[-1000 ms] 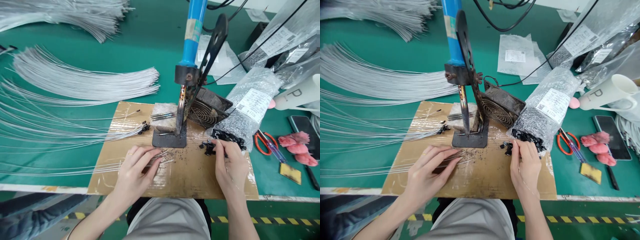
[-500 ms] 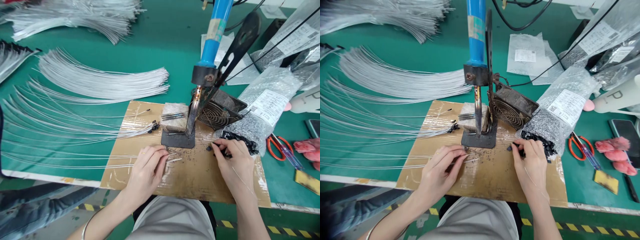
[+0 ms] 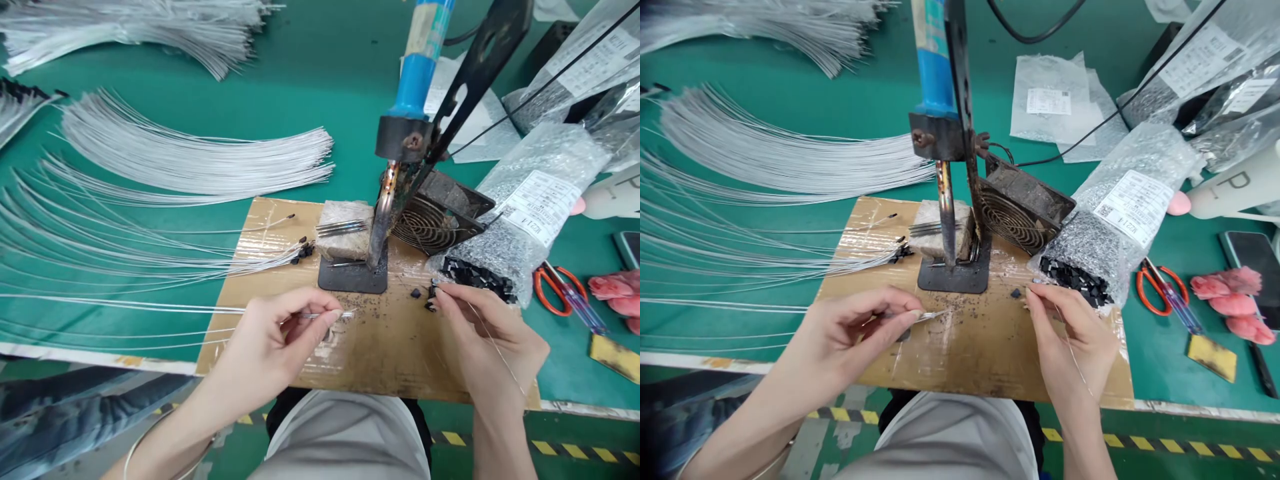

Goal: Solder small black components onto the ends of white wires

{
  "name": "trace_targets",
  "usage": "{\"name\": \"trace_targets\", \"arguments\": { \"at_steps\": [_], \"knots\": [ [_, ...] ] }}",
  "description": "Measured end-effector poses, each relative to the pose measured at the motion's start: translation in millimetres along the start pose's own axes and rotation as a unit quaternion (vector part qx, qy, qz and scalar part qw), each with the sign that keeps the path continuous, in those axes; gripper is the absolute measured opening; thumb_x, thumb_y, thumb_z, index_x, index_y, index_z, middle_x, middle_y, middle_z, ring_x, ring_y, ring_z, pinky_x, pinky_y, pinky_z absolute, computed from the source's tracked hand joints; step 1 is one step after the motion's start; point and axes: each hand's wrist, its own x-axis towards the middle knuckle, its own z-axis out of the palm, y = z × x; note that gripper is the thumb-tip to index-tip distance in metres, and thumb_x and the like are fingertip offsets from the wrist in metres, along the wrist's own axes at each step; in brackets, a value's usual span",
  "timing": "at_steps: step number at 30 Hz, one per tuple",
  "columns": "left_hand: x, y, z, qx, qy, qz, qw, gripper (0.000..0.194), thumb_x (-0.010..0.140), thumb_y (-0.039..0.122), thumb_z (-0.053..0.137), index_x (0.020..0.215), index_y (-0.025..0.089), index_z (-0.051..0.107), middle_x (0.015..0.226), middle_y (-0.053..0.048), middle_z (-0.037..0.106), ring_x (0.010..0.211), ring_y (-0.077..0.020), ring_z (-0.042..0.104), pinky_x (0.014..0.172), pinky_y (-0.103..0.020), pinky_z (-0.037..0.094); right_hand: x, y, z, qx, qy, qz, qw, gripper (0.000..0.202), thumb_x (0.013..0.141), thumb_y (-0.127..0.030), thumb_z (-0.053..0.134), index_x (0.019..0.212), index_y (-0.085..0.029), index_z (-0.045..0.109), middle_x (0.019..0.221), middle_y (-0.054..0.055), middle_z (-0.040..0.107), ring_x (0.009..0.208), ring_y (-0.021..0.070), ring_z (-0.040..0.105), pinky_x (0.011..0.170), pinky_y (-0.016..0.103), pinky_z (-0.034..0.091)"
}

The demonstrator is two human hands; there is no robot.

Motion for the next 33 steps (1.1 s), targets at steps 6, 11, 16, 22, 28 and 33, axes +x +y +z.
{"name": "trace_targets", "arguments": {
  "at_steps": [6,11,16,22,28,33],
  "knots": [
    [8.3,6.1,4.4,-0.049,0.006,-0.048,0.998,0.011,0.084,0.02,0.071,0.074,0.02,0.075,0.059,0.001,0.066,0.043,-0.0089,0.049,0.037,-0.017,0.034,-4.8,-11.9,5.8,0.051,-0.014,0.05,0.997,0.006,0.086,-0.024,0.085,0.09,-0.029,0.084,0.082,-0.001,0.076,0.065,0.0145,0.07,0.06,0.025,0.06],
    [9.6,5.6,6.3,-0.066,0.006,-0.049,0.997,0.011,0.085,0.021,0.072,0.074,0.02,0.074,0.06,0.0,0.067,0.046,-0.0102,0.054,0.04,-0.017,0.04,-7.9,-21.8,14.3,0.073,-0.055,0.065,0.994,0.006,0.088,-0.023,0.08,0.086,-0.027,0.083,0.075,-0.002,0.072,0.06,0.0119,0.062,0.055,0.023,0.055],
    [11.7,4.3,8.9,-0.062,0.016,-0.052,0.997,0.014,0.085,0.021,0.071,0.072,0.02,0.072,0.062,0.0,0.066,0.051,-0.0112,0.056,0.044,-0.018,0.045,-11.8,-28.0,24.6,0.115,-0.099,0.091,0.984,0.008,0.09,-0.022,0.078,0.086,-0.027,0.082,0.069,-0.003,0.068,0.055,0.0104,0.058,0.051,0.022,0.05],
    [10.3,-4.3,14.6,-0.081,0.043,-0.045,0.995,0.011,0.088,0.02,0.073,0.078,0.022,0.074,0.062,0.002,0.066,0.051,-0.0104,0.055,0.045,-0.018,0.041,-17.4,-28.2,31.8,0.14,-0.126,0.107,0.976,0.01,0.091,-0.021,0.077,0.088,-0.029,0.082,0.07,-0.004,0.069,0.055,0.0092,0.061,0.053,0.021,0.051],
    [8.6,-8.7,16.5,-0.09,0.036,-0.052,0.994,0.011,0.09,0.02,0.072,0.079,0.022,0.073,0.061,0.003,0.064,0.053,-0.0101,0.053,0.047,-0.017,0.04,-20.1,-29.1,33.3,0.164,-0.131,0.124,0.97,0.013,0.092,-0.02,0.077,0.092,-0.031,0.083,0.07,-0.005,0.072,0.056,0.0083,0.065,0.056,0.019,0.055],
    [8.7,-5.6,15.9,-0.079,0.022,-0.076,0.994,0.013,0.09,0.023,0.071,0.078,0.021,0.072,0.062,0.002,0.062,0.053,-0.0103,0.05,0.047,-0.019,0.037,-19.6,-31.1,34.3,0.183,-0.138,0.131,0.965,0.014,0.092,-0.019,0.076,0.092,-0.032,0.083,0.069,-0.006,0.073,0.056,0.0074,0.067,0.057,0.017,0.055]
  ]
}}
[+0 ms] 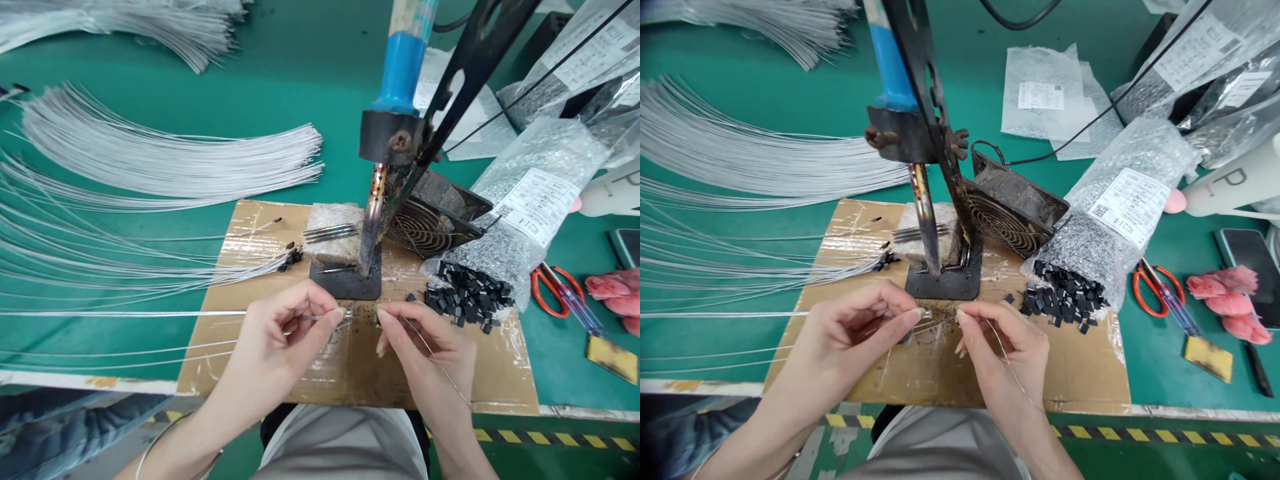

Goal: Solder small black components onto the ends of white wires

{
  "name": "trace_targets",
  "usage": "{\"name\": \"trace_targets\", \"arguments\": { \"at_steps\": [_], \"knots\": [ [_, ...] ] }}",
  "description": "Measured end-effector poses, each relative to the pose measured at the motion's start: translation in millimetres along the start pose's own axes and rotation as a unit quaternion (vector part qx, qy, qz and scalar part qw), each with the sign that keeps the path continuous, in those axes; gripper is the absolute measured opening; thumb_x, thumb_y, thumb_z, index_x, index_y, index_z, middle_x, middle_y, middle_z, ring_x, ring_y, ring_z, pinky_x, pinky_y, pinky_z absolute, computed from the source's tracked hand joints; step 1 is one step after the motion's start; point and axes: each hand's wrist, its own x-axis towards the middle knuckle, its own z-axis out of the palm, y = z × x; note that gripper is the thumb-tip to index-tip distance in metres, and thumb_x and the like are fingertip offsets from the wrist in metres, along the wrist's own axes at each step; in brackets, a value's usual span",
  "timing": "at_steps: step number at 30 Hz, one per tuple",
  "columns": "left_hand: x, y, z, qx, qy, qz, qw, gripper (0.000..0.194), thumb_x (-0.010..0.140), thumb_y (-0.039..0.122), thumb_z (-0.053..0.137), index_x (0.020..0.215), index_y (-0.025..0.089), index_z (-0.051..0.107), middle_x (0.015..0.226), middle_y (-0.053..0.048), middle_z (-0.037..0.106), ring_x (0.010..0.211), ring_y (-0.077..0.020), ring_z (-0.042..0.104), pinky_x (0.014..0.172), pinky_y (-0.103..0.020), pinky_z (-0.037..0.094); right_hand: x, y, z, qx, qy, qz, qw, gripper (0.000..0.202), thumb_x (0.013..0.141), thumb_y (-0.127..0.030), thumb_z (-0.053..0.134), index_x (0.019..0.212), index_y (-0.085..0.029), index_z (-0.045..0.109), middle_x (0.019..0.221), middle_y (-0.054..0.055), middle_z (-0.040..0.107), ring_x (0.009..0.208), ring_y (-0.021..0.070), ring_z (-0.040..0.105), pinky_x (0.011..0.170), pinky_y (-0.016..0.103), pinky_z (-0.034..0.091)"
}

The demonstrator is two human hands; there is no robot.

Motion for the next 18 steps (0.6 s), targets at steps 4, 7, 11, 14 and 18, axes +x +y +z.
{"name": "trace_targets", "arguments": {
  "at_steps": [4,7,11,14,18],
  "knots": [
    [0.5,8.1,2.7,0.002,-0.006,-0.015,1.0,0.012,0.087,0.025,0.071,0.076,0.019,0.073,0.062,0.001,0.063,0.054,-0.0113,0.052,0.048,-0.02,0.038,0.7,-0.9,2.0,0.011,-0.005,0.004,1.0,0.014,0.092,-0.019,0.077,0.093,-0.032,0.083,0.068,-0.006,0.073,0.055,0.0067,0.068,0.057,0.015,0.056],
    [-0.9,15.2,6.8,-0.005,0.026,-0.043,0.999,0.012,0.085,0.025,0.071,0.075,0.019,0.073,0.063,0.002,0.064,0.058,-0.0109,0.052,0.054,-0.02,0.04,0.6,-1.4,4.0,0.017,-0.007,0.004,1.0,0.014,0.092,-0.02,0.077,0.092,-0.032,0.083,0.07,-0.007,0.074,0.056,0.0052,0.068,0.058,0.013,0.055],
    [-3.2,20.3,10.7,-0.002,0.046,-0.066,0.997,0.012,0.086,0.025,0.07,0.075,0.02,0.074,0.066,0.002,0.065,0.061,-0.0105,0.052,0.058,-0.02,0.041,0.3,-1.7,5.6,0.025,-0.004,0.001,1.0,0.014,0.092,-0.019,0.077,0.092,-0.033,0.083,0.073,-0.007,0.075,0.056,0.0039,0.068,0.058,0.01,0.055],
    [-3.5,19.6,11.7,-0.001,0.056,-0.064,0.996,0.012,0.085,0.025,0.07,0.074,0.021,0.073,0.067,0.003,0.065,0.061,-0.0108,0.052,0.058,-0.021,0.042,0.7,-1.7,5.4,0.027,-0.006,0.005,1.0,0.015,0.093,-0.019,0.077,0.092,-0.033,0.083,0.073,-0.007,0.075,0.057,0.0035,0.068,0.059,0.01,0.055],
    [-2.2,16.9,12.1,0.006,0.061,-0.051,0.997,0.01,0.085,0.024,0.07,0.075,0.021,0.074,0.068,0.002,0.067,0.061,-0.011,0.053,0.057,-0.021,0.042,1.1,-1.7,4.9,0.032,-0.004,0.003,0.999,0.015,0.092,-0.019,0.077,0.093,-0.033,0.083,0.072,-0.007,0.074,0.056,0.0033,0.068,0.058,0.01,0.054]
  ]
}}
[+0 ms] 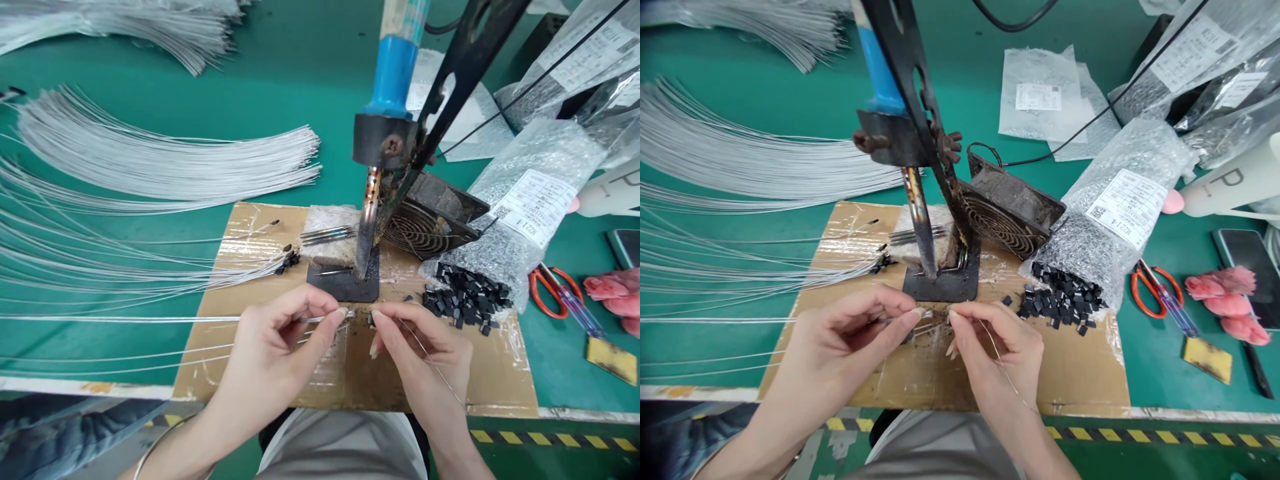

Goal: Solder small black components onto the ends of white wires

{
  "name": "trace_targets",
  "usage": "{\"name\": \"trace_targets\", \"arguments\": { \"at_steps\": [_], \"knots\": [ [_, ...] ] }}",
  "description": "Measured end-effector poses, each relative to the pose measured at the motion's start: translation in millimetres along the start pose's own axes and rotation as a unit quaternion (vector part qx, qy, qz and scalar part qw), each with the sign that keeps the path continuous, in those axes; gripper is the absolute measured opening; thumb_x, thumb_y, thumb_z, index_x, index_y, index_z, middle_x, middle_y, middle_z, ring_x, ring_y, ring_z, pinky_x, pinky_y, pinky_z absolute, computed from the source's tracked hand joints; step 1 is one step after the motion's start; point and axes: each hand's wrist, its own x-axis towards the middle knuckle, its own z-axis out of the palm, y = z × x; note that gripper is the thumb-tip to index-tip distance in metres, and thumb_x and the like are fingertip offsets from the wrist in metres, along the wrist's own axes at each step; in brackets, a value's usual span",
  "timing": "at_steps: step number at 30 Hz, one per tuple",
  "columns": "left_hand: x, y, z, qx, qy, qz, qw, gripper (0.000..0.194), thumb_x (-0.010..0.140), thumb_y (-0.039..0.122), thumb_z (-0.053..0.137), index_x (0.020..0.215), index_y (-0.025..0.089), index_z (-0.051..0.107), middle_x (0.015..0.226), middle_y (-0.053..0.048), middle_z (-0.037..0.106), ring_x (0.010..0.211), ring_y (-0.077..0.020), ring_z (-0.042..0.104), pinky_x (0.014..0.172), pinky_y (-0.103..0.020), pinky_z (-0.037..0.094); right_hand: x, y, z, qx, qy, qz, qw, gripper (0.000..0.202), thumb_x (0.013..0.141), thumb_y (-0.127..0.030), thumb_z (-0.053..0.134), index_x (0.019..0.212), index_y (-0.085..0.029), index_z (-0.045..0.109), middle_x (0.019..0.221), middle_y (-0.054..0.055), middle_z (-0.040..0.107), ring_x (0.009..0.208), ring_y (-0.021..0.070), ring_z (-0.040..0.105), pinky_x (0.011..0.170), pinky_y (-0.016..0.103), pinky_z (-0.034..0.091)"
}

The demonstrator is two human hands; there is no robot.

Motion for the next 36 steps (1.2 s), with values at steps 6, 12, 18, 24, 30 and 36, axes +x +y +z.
{"name": "trace_targets", "arguments": {
  "at_steps": [6,12,18,24,30,36],
  "knots": [
    [0.8,0.2,0.2,0.004,-0.013,-0.001,1.0,0.011,0.085,0.024,0.069,0.076,0.021,0.074,0.068,0.002,0.069,0.062,-0.0118,0.057,0.058,-0.022,0.044,-0.8,-0.6,0.8,0.003,0.003,-0.006,1.0,0.015,0.092,-0.019,0.077,0.093,-0.032,0.083,0.072,-0.007,0.074,0.057,0.0033,0.068,0.059,0.009,0.055],
    [1.8,-10.1,-4.0,0.042,-0.037,0.034,0.998,0.014,0.089,0.027,0.07,0.079,0.019,0.074,0.068,0.0,0.069,0.055,-0.0107,0.05,0.049,-0.024,0.032,0.4,-2.0,0.4,-0.004,0.005,-0.007,1.0,0.012,0.092,-0.021,0.078,0.092,-0.031,0.083,0.071,-0.006,0.074,0.056,0.0038,0.067,0.058,0.01,0.055],
    [1.7,-1.3,-3.5,-0.004,-0.051,-0.008,0.999,0.016,0.09,0.027,0.069,0.077,0.019,0.073,0.086,-0.005,0.077,0.065,-0.013,0.06,0.052,-0.024,0.034,0.5,-1.9,5.0,0.026,-0.014,0.004,1.0,0.016,0.093,-0.018,0.077,0.093,-0.033,0.084,0.074,-0.006,0.075,0.056,0.0039,0.068,0.057,0.01,0.055],
    [4.3,1.3,-4.5,-0.055,-0.086,-0.003,0.995,0.012,0.089,0.023,0.072,0.078,0.02,0.075,0.084,-0.003,0.077,0.067,-0.0125,0.062,0.056,-0.021,0.044,2.2,-2.8,7.1,0.011,-0.024,-0.006,1.0,0.022,0.092,-0.017,0.076,0.095,-0.037,0.084,0.071,-0.008,0.073,0.056,0.0043,0.066,0.058,0.013,0.053],
    [4.8,-0.4,-4.6,-0.071,-0.093,0.013,0.993,0.012,0.09,0.019,0.072,0.08,0.021,0.076,0.084,-0.001,0.077,0.068,-0.0108,0.062,0.06,-0.017,0.048,2.1,-3.1,7.2,0.01,-0.029,-0.018,0.999,0.023,0.093,-0.016,0.075,0.097,-0.036,0.085,0.072,-0.007,0.073,0.056,0.0053,0.065,0.056,0.015,0.052],
    [1.8,7.0,-0.2,-0.075,-0.057,-0.019,0.995,0.013,0.086,0.019,0.072,0.074,0.02,0.075,0.084,-0.001,0.078,0.069,-0.0109,0.064,0.062,-0.018,0.049,0.8,-4.3,6.3,0.005,-0.03,-0.016,0.999,0.019,0.094,-0.017,0.075,0.096,-0.033,0.085,0.073,-0.006,0.073,0.056,0.0069,0.065,0.056,0.018,0.052]
  ]
}}
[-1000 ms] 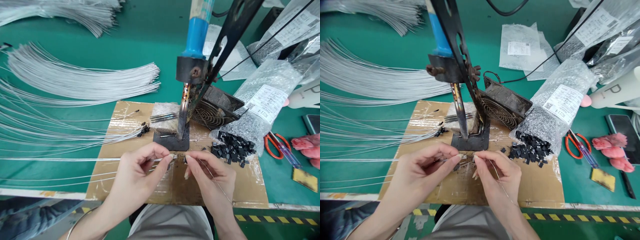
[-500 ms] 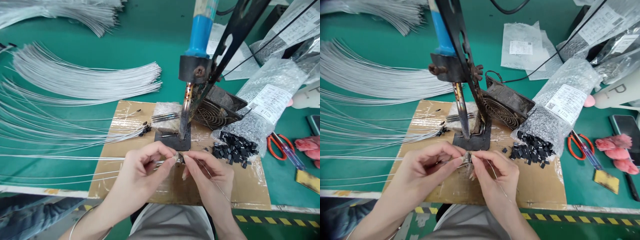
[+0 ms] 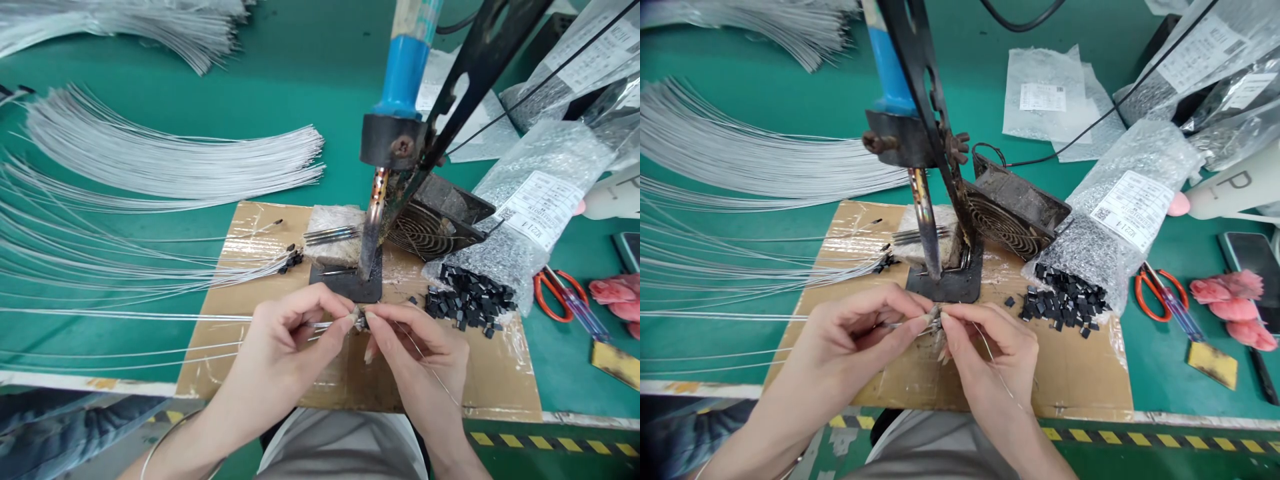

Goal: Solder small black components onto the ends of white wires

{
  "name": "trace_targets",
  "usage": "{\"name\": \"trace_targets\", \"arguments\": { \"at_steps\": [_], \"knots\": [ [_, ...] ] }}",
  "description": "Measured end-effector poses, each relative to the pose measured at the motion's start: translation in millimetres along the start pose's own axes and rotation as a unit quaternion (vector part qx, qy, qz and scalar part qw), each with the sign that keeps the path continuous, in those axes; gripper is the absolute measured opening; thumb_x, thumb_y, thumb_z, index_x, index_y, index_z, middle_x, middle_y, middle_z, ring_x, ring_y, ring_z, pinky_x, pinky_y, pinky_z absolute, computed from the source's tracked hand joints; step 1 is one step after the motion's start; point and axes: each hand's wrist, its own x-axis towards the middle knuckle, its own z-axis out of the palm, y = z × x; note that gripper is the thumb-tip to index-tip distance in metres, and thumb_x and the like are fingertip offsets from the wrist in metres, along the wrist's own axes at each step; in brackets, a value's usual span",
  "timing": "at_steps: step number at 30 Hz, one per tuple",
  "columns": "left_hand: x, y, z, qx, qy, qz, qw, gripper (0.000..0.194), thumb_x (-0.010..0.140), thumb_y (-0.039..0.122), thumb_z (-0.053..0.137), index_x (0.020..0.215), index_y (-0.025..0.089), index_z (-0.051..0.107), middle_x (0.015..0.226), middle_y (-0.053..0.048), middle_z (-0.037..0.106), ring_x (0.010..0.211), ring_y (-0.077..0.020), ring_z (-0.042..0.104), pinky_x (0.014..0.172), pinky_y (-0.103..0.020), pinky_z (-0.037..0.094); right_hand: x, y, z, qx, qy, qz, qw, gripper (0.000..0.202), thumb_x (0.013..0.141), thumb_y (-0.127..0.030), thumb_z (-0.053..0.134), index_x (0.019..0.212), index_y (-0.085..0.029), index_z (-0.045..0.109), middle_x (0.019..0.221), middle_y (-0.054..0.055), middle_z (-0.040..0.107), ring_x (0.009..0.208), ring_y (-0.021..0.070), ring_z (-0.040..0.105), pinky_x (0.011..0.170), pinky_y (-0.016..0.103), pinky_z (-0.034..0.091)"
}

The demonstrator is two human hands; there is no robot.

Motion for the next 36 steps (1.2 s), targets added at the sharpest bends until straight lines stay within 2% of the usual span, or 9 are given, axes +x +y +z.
{"name": "trace_targets", "arguments": {
  "at_steps": [6,10,14,17,20,24,27,33,36],
  "knots": [
    [5.3,-4.6,-1.6,-0.01,-0.026,0.038,0.999,0.014,0.087,0.014,0.071,0.076,0.02,0.075,0.085,-0.002,0.079,0.074,-0.0124,0.072,0.067,-0.018,0.056,-0.7,-0.4,-1.4,-0.042,0.009,-0.021,0.999,0.014,0.096,-0.019,0.074,0.097,-0.031,0.082,0.074,-0.005,0.072,0.058,0.008,0.064,0.057,0.02,0.052],
    [8.9,-4.6,-1.1,0.008,-0.022,0.03,0.999,0.013,0.087,0.014,0.071,0.077,0.02,0.074,0.087,-0.001,0.08,0.075,-0.0119,0.073,0.068,-0.017,0.056,-3.7,-1.0,-7.1,-0.108,-0.005,-0.041,0.993,0.028,0.11,-0.026,0.049,0.113,-0.03,0.076,0.087,-0.003,0.071,0.071,0.0087,0.064,0.068,0.021,0.053],
    [10.3,-2.4,0.4,0.022,-0.009,0.022,0.999,0.012,0.086,0.017,0.071,0.075,0.02,0.073,0.086,-0.001,0.08,0.074,-0.0115,0.071,0.067,-0.017,0.055,-7.2,-2.4,-10.9,-0.138,0.004,-0.042,0.99,0.027,0.111,-0.022,0.038,0.126,-0.029,0.059,0.093,-0.004,0.074,0.071,0.0101,0.063,0.069,0.023,0.051],
    [12.4,-2.2,0.9,0.04,0.007,0.026,0.999,0.011,0.085,0.019,0.071,0.074,0.019,0.072,0.084,-0.002,0.079,0.069,-0.0116,0.068,0.06,-0.018,0.05,-8.1,-4.0,-11.8,-0.157,0.025,-0.035,0.987,0.014,0.107,-0.02,0.042,0.105,-0.026,0.054,0.081,-0.004,0.066,0.065,0.0122,0.057,0.062,0.025,0.045],
    [15.8,-2.4,0.9,0.061,0.002,0.038,0.997,0.012,0.084,0.021,0.069,0.073,0.018,0.071,0.082,-0.004,0.079,0.063,-0.0127,0.065,0.052,-0.02,0.043,-5.8,-4.1,-13.4,-0.184,0.022,-0.066,0.98,0.025,0.105,-0.017,0.045,0.08,-0.023,0.046,0.074,-0.004,0.051,0.063,0.0121,0.048,0.059,0.026,0.039],
    [19.4,-2.0,1.3,0.076,0.005,0.044,0.996,0.012,0.085,0.021,0.067,0.074,0.018,0.07,0.081,-0.004,0.079,0.061,-0.0131,0.062,0.052,-0.023,0.04,-1.4,-3.1,-14.4,-0.146,-0.011,-0.092,0.985,0.019,0.103,-0.014,0.052,0.086,-0.023,0.054,0.1,0.001,0.066,0.094,0.0146,0.065,0.083,0.027,0.051],
    [20.7,-1.4,1.5,0.078,0.003,0.046,0.996,0.013,0.086,0.021,0.067,0.073,0.018,0.07,0.079,-0.003,0.078,0.062,-0.0131,0.062,0.052,-0.024,0.039,-0.6,-3.3,-12.1,-0.119,-0.02,-0.075,0.99,0.016,0.102,-0.014,0.057,0.089,-0.024,0.057,0.121,0.005,0.072,0.118,0.0195,0.069,0.1,0.034,0.053],
    [25.1,0.0,0.4,0.082,0.017,0.057,0.995,0.013,0.085,0.021,0.068,0.073,0.018,0.071,0.076,-0.001,0.075,0.059,-0.0113,0.055,0.052,-0.023,0.038,0.1,-2.8,-0.4,-0.089,0.008,-0.059,0.994,0.015,0.1,-0.017,0.062,0.087,-0.024,0.059,0.117,0.005,0.079,0.113,0.0202,0.076,0.096,0.035,0.059],
    [29.3,0.1,0.0,0.073,0.024,0.046,0.996,0.011,0.082,0.022,0.069,0.072,0.018,0.07,0.074,-0.001,0.073,0.058,-0.0111,0.053,0.053,-0.022,0.038,3.8,-6.8,-5.6,-0.089,0.045,-0.043,0.994,0.017,0.099,-0.02,0.064,0.084,-0.024,0.06,0.114,0.004,0.08,0.11,0.0208,0.076,0.094,0.035,0.058]
  ]
}}
